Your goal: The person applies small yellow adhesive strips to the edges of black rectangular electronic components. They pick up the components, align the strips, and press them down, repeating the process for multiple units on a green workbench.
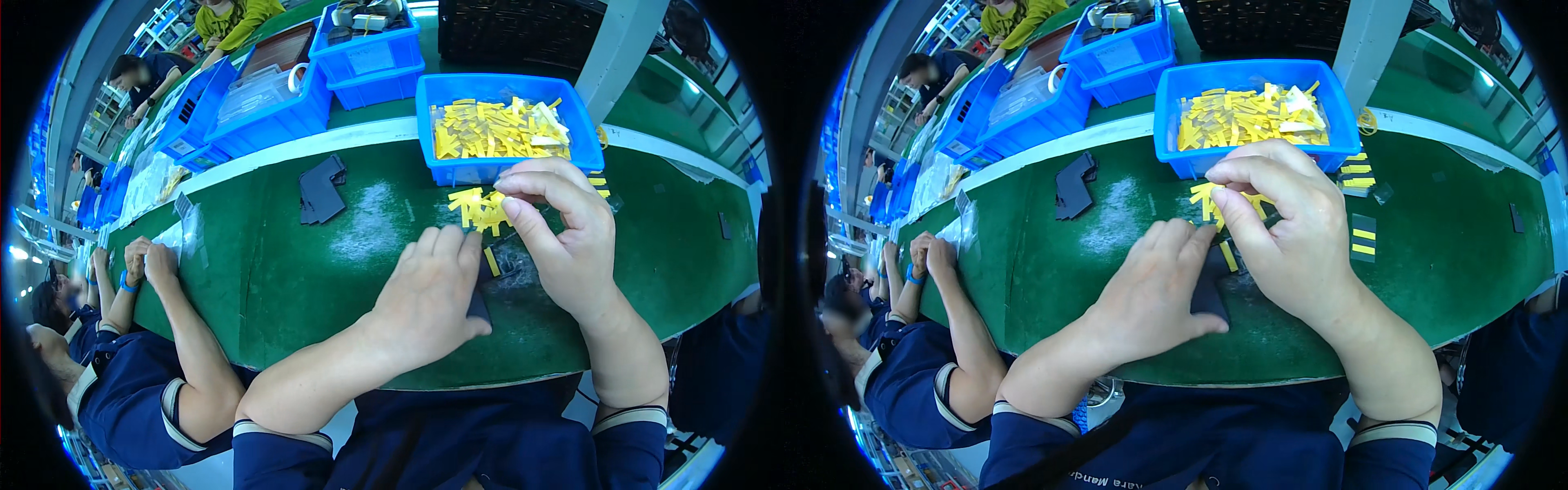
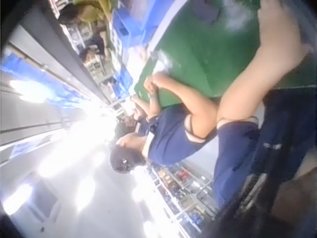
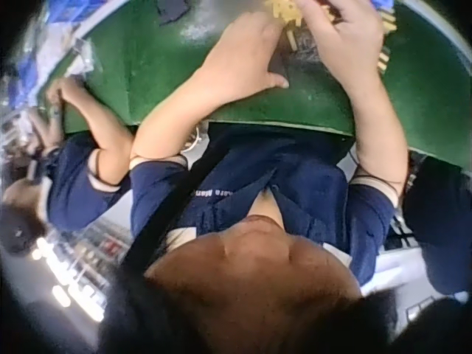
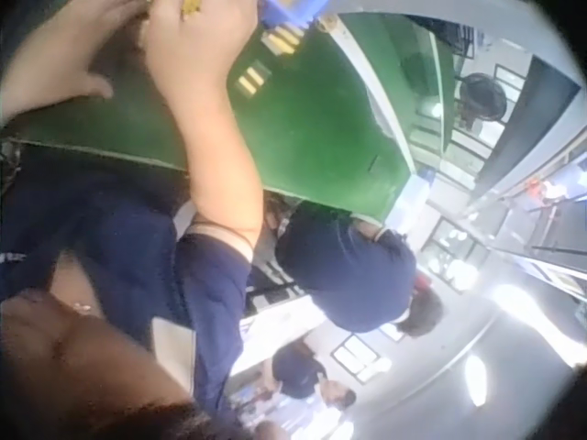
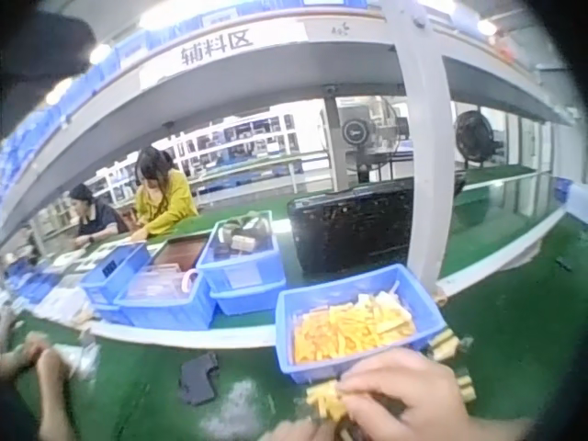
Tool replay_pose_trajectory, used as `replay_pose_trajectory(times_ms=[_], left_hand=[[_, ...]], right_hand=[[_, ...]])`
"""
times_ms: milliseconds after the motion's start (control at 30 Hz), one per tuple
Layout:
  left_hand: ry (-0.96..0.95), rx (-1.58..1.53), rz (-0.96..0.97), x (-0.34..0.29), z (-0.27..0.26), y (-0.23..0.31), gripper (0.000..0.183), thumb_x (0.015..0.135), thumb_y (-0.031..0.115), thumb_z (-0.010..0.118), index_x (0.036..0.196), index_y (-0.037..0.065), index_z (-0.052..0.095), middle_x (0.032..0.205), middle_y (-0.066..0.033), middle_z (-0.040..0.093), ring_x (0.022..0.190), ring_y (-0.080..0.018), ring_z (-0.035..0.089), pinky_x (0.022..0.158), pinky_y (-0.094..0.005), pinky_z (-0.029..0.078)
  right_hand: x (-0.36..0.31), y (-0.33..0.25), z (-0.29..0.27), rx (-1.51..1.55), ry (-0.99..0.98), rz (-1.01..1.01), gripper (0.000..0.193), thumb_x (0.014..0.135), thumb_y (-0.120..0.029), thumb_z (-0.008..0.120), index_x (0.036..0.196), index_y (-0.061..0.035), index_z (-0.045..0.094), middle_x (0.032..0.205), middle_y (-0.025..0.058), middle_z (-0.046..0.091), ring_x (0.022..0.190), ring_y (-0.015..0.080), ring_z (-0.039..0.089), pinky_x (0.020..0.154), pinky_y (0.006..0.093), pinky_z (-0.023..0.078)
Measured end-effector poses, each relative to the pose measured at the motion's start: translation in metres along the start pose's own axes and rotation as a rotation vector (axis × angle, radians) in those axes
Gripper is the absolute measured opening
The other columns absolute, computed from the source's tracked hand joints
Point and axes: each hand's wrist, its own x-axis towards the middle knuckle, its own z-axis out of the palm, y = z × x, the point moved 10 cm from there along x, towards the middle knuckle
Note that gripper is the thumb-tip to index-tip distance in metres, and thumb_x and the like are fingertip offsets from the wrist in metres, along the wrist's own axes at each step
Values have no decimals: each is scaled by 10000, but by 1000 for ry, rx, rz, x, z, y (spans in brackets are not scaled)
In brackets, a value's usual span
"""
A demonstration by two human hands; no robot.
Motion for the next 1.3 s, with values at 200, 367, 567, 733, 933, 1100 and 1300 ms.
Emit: replay_pose_trajectory(times_ms=[200,367,567,733,933,1100,1300], left_hand=[[12,-379,-153,6,-6,-28,235,827,84,663,1004,-12,544,816,-71,607,735,-153,590,704,-254,451],[183,-999,-212,5,-6,-51,162,944,34,489,1099,-11,496,1009,-40,632,878,-50,558,799,-207,428],[199,-979,-225,3,-12,-47,213,940,39,506,1144,-15,481,992,-73,659,896,-63,571,828,-212,421],[228,-854,-131,0,-20,-42,246,928,30,526,1163,-16,468,955,-71,673,889,-64,575,823,-213,421],[287,-781,-93,0,-28,-40,201,928,22,524,1121,-20,484,945,-70,679,889,-70,589,802,-209,435],[300,-729,-86,-1,-26,-41,194,930,22,521,1115,-27,486,957,-77,674,904,-75,597,803,-200,445],[272,-821,-122,1,-21,-47,198,934,28,519,1120,-28,482,971,-80,669,899,-71,590,797,-196,441]], right_hand=[[2,-7,-13,-48,98,-81,150,727,29,659,876,9,657,872,129,635,801,257,630,713,325,503],[2,-22,-13,-206,90,-209,189,705,48,671,886,-2,658,845,126,624,783,263,625,686,328,500],[0,-16,-8,-249,86,-196,205,687,25,708,883,-14,664,817,112,624,712,255,627,631,339,498],[2,-10,-8,-166,64,-112,174,722,17,692,894,-4,680,804,123,646,712,238,645,640,311,509],[-5,35,0,364,52,319,137,809,-15,654,938,9,694,881,108,692,779,153,671,706,258,533],[-4,31,-1,305,30,276,135,820,-32,656,941,12,696,897,104,698,771,138,670,705,250,534],[-8,39,3,389,-8,372,131,816,-50,671,930,8,701,888,100,700,763,133,664,697,246,532]])
